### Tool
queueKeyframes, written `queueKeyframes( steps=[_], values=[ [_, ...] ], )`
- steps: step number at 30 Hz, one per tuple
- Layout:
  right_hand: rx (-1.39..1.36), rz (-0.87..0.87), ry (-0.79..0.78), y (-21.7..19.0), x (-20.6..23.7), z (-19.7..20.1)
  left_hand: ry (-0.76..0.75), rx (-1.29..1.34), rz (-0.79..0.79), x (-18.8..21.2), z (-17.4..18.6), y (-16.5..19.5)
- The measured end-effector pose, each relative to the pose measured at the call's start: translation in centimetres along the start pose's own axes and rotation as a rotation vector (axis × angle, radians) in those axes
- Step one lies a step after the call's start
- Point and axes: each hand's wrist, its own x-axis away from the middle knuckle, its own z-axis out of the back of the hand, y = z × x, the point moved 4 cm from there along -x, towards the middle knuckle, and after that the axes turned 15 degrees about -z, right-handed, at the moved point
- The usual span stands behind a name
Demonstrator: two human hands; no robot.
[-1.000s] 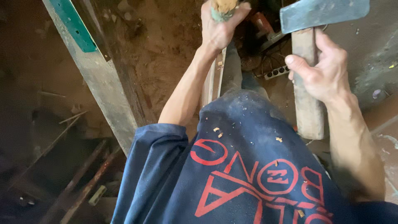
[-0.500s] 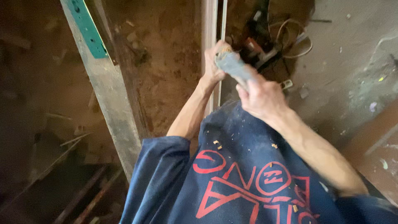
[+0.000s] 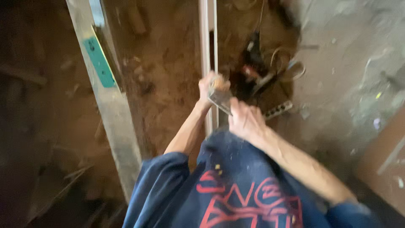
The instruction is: The person uses a hammer to tap a wooden frame, then drills a hole into the frame with a power drill. They continue tapping and scraping the frame with the hammer and a brush-like tool, removing wood shavings along the way.
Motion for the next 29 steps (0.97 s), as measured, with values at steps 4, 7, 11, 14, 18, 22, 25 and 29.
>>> queueKeyframes(
  steps=[4,7,11,14,18,22,25,29],
  values=[
    [-0.108,0.009,0.088,1.3,-0.4,1.2,0.136,0.065,0.201,-3.5,-0.1,-1.2],
    [-0.171,-0.184,-0.143,2.5,-1.6,2.3,0.145,0.004,0.392,-5.0,-1.7,-3.0],
    [-0.143,0.125,0.36,3.5,-1.0,5.2,0.006,-0.042,0.326,-0.7,-3.6,-1.2],
    [-0.204,0.24,0.514,5.6,-0.8,5.1,-0.286,0.079,0.023,5.7,-2.2,3.2],
    [-0.337,-0.161,0.215,9.7,-2.0,2.9,-0.492,-0.077,-0.234,7.6,-1.4,1.3],
    [-0.364,-0.208,0.182,10.5,-3.4,1.9,-0.143,0.087,-0.105,3.5,-0.8,-2.1],
    [-0.284,0.011,0.296,9.7,-4.8,2.7,0.057,0.105,0.209,0.1,0.1,-7.7],
    [-0.483,-0.177,0.004,8.7,-9.3,3.5,0.012,-0.214,0.205,-5.2,0.8,-15.1]
  ],
)
